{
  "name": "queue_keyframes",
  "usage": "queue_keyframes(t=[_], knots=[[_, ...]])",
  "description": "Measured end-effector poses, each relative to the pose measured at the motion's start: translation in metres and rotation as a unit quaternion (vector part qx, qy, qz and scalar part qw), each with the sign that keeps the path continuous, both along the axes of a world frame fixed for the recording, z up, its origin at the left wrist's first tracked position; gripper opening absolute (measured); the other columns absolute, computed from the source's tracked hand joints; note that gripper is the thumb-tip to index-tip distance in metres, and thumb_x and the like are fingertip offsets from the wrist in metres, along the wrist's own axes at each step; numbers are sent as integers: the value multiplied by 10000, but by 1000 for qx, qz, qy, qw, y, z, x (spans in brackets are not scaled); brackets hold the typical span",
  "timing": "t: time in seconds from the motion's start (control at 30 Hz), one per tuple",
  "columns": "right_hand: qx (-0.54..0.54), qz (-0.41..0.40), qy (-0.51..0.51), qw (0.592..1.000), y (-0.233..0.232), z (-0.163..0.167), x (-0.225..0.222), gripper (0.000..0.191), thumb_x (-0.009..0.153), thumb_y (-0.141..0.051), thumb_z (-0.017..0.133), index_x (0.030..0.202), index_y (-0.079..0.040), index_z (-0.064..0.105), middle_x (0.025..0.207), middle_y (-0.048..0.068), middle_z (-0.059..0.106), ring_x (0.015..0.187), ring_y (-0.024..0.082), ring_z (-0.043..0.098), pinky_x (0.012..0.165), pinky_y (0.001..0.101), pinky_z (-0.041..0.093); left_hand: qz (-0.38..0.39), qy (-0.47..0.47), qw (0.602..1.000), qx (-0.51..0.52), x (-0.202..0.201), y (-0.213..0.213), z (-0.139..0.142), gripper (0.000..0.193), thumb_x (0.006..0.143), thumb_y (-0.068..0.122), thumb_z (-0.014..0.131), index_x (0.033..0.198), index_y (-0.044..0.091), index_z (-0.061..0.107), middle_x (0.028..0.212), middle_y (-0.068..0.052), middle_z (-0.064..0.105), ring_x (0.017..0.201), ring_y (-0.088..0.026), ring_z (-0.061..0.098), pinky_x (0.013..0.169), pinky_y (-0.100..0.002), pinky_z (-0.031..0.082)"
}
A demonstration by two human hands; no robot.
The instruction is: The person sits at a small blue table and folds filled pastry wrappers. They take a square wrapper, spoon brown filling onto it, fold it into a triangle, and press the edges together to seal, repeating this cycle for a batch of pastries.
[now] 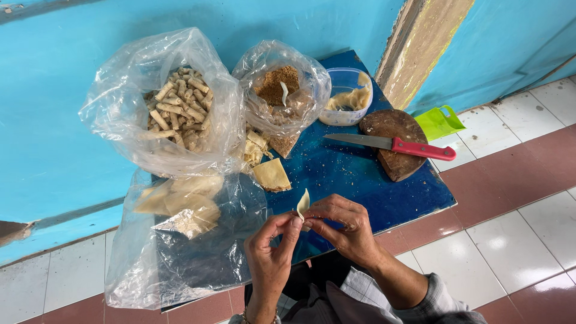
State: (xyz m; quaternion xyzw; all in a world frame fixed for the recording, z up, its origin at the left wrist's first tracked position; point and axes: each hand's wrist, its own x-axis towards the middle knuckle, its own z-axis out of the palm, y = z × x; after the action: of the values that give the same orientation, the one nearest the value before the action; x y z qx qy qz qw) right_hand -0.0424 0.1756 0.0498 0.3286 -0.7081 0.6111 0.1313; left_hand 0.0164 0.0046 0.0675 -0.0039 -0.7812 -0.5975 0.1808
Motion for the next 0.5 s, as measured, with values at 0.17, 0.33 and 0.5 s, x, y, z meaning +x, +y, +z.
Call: queue_keyframes(t=[0.17, 0.33, 0.5], knots=[[45, -34, 65, 996, 4, 2, 2, 231, 811, -97, 845, 1030, -74, 775, 992, 55, 769, 880, 175, 739, 703, 301, 606, -22, 7, 1000, -3, 0, 1, 4, 158, 960, 195, 715, 987, 47, 760, 900, -64, 815, 818, -142, 800, 693, -273, 638], [66, -42, 105, 991, 7, 5, 3, 225, 807, -100, 846, 1018, -78, 770, 987, 53, 774, 861, 173, 735, 692, 311, 575, -9, -23, 999, -20, 1, 3, 8, 153, 942, 189, 714, 962, 43, 758, 858, -58, 812, 782, -131, 803, 616, -257, 621], [48, -14, 54, 997, 10, 2, 5, 179, 854, -127, 823, 1016, -70, 774, 971, 54, 767, 884, 156, 733, 710, 294, 589, -21, -29, 999, -17, 0, 2, 5, 126, 950, 164, 697, 933, 49, 745, 874, -41, 811, 803, -132, 805, 657, -286, 634]])
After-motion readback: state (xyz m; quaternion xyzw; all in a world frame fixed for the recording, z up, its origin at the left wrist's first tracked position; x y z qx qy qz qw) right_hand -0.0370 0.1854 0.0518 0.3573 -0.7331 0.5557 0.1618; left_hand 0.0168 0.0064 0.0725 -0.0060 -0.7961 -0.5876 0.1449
